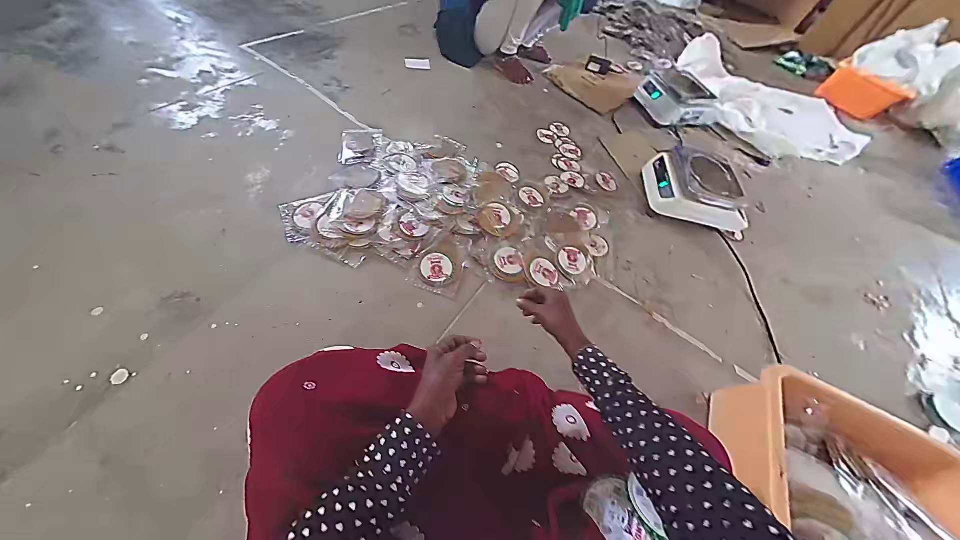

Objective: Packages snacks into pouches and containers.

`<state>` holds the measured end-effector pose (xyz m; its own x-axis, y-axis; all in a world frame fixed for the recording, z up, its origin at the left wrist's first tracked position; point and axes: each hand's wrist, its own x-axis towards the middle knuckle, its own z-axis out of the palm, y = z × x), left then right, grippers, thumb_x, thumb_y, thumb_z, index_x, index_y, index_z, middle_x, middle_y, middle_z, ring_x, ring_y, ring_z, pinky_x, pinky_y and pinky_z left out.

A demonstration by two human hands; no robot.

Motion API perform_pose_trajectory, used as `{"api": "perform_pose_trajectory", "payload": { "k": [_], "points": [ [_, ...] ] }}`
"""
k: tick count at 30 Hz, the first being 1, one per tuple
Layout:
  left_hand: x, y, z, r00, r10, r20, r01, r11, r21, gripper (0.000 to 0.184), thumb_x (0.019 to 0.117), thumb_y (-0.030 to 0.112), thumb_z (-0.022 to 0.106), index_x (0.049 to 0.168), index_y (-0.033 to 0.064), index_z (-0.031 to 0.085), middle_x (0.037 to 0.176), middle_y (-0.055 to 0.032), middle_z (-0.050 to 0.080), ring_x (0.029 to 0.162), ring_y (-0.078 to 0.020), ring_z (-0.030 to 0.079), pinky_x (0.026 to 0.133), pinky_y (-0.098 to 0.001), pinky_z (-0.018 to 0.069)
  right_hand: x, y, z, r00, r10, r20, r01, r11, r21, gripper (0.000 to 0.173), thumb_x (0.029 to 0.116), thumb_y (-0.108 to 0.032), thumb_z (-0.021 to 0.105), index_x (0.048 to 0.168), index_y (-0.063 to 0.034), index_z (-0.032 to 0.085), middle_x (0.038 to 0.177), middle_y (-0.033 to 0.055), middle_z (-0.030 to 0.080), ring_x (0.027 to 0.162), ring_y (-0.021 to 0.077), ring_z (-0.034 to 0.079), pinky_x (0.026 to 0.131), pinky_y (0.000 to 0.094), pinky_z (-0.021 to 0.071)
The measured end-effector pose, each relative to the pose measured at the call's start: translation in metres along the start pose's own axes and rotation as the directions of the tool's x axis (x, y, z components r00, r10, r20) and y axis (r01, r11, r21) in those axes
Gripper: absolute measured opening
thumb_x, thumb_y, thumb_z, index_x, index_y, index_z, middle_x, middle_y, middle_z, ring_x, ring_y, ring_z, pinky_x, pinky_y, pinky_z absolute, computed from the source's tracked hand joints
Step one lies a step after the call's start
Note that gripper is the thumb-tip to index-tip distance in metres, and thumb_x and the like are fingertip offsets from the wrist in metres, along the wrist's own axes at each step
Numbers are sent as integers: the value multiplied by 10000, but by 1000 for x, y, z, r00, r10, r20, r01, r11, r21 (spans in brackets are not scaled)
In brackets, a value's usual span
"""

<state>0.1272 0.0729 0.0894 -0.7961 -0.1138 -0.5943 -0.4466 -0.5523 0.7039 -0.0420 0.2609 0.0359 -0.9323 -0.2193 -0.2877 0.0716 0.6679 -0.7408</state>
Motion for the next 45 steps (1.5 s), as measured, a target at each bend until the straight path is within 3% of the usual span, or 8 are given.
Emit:
{"api": "perform_pose_trajectory", "payload": {
  "k": [10,17,21,29,33,40,42,45],
  "points": [
    [45,-7,9,983,179,-37,-173,977,127,296,983,59,616,1246,-64,564,1062,-178,641,837,-221,669,739,-367,580,142,-84,91,999,-40,-28,31,966,-257,908,858,-167,823,1571,17,291,1377,320,558,1263,465,571,1066,599,453],
    [51,-15,14,982,184,-46,-177,976,128,419,956,13,579,1356,-47,468,1062,-144,625,830,-183,636,707,-335,545,177,-80,105,964,160,-211,-176,983,-58,406,855,-172,804,1190,24,684,1108,239,688,1027,372,657,904,545,515],
    [51,-18,14,984,179,-22,-173,972,162,412,964,20,572,1358,-47,472,1044,-142,632,805,-171,629,701,-323,533,171,-84,107,984,123,-130,-139,982,-125,184,927,-171,726,1029,-19,742,900,146,682,752,245,600,719,453,486],
    [48,-18,14,998,60,-11,-59,995,76,341,1017,32,518,1344,-61,489,1078,-201,627,880,-265,640,772,-428,551,69,-146,44,986,-164,4,164,984,-74,141,968,-155,717,1007,-20,734,763,45,647,587,94,494,580,285,426],
    [38,-14,16,984,-164,76,177,957,-229,595,1129,426,215,1191,-40,580,876,-135,693,704,-226,687,619,-371,577,-8,-178,-11,902,-425,67,431,891,-144,74,973,-119,699,976,-54,734,837,11,702,695,56,622,687,246,532],
    [27,-17,3,790,-135,598,410,842,-352,1175,866,848,-76,1174,-19,654,1033,-192,751,890,-291,751,685,-383,619,-142,-186,-102,640,-768,-2,750,626,-213,91,973,-57,657,1003,-50,742,899,-2,724,740,36,656,669,197,572],
    [17,-20,4,673,-81,735,432,850,-301,1033,900,857,138,1219,3,625,1056,-189,736,874,-270,746,637,-351,612,-173,-175,-119,651,-757,-51,738,648,-189,89,962,-33,668,1010,-28,742,932,15,736,744,42,663,658,198,575],
    [-17,-29,4,442,-10,897,415,889,-195,476,920,532,668,1138,113,732,1015,-112,750,808,-202,743,636,-346,623,-208,-151,-134,698,-710,-97,688,702,-184,94,958,-7,660,1012,-20,735,981,29,736,769,55,675,687,210,597]
  ]
}}
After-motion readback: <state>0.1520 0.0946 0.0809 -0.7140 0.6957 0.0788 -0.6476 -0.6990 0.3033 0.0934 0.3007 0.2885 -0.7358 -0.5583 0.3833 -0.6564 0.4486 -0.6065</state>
